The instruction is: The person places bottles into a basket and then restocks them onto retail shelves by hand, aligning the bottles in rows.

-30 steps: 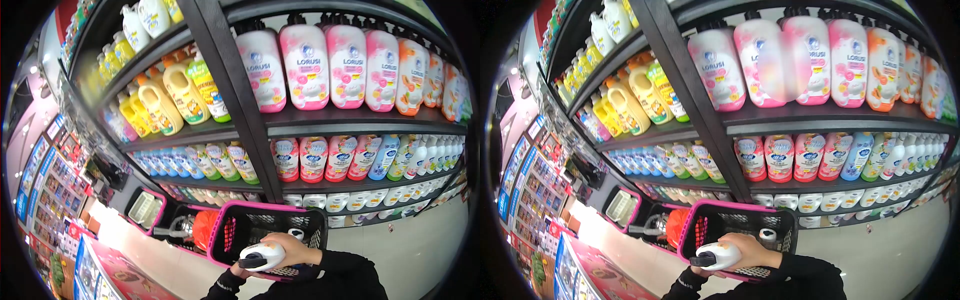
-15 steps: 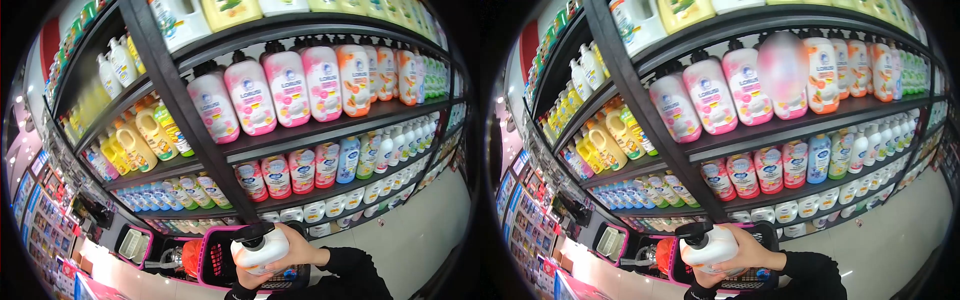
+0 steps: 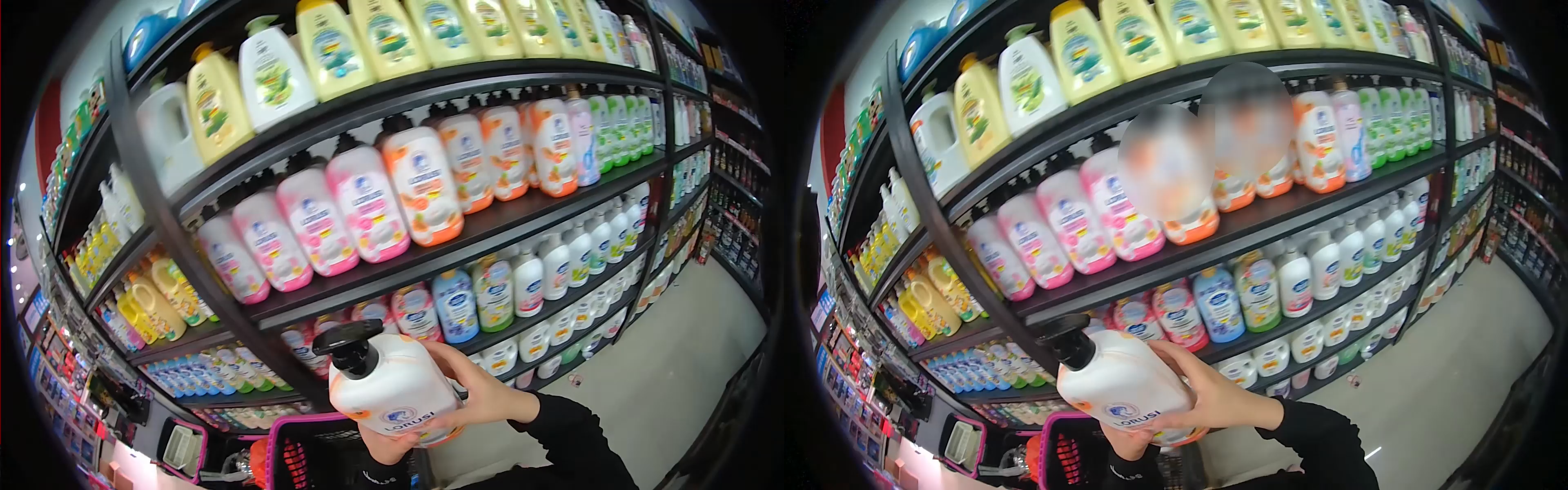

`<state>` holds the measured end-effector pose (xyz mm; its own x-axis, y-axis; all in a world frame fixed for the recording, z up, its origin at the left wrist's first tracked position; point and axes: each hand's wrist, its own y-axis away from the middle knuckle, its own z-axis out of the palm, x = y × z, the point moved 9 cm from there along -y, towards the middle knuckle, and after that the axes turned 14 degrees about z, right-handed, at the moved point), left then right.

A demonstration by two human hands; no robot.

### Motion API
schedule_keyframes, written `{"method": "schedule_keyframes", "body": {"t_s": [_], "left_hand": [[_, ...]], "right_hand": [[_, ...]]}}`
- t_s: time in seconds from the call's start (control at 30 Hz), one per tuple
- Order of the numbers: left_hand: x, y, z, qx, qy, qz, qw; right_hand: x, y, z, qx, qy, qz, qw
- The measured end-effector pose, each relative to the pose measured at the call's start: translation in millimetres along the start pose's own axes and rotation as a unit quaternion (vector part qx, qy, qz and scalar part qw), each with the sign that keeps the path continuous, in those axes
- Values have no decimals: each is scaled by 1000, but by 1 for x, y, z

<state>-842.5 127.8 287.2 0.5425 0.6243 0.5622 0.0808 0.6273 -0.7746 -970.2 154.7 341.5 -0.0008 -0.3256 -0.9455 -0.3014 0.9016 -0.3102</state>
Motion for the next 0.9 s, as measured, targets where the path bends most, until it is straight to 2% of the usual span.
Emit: {"method": "schedule_keyframes", "body": {"t_s": [0.07, 0.2, 0.23, 0.3, 0.43, 0.63, 0.7, 0.73, 0.9], "left_hand": [[-15, -1, 34, -5, 21, -7, 1000], [-34, -9, 101, -40, 52, -29, 997], [-37, -12, 113, -38, 53, -31, 997], [-46, -16, 138, -59, 74, -54, 994], [-67, -25, 172, -105, 83, -77, 988], [-96, -43, 194, -110, 68, -45, 991], [-104, -51, 201, -106, 79, -65, 989], [-103, -58, 207, -103, 84, -53, 990], [-114, -89, 221, -116, 84, -30, 989]], "right_hand": [[5, 24, -30, 29, -42, -3, 999], [3, 63, -75, 85, -7, -19, 996], [0, 69, -82, 84, -7, -16, 996], [-11, 84, -104, 145, 19, -48, 988], [-23, 97, -136, 174, -8, -75, 982], [-35, 100, -174, 241, 40, -84, 966], [-42, 99, -188, 278, 54, -124, 951], [-47, 98, -193, 295, 102, -119, 943], [-53, 75, -221, 303, 123, -119, 938]]}}
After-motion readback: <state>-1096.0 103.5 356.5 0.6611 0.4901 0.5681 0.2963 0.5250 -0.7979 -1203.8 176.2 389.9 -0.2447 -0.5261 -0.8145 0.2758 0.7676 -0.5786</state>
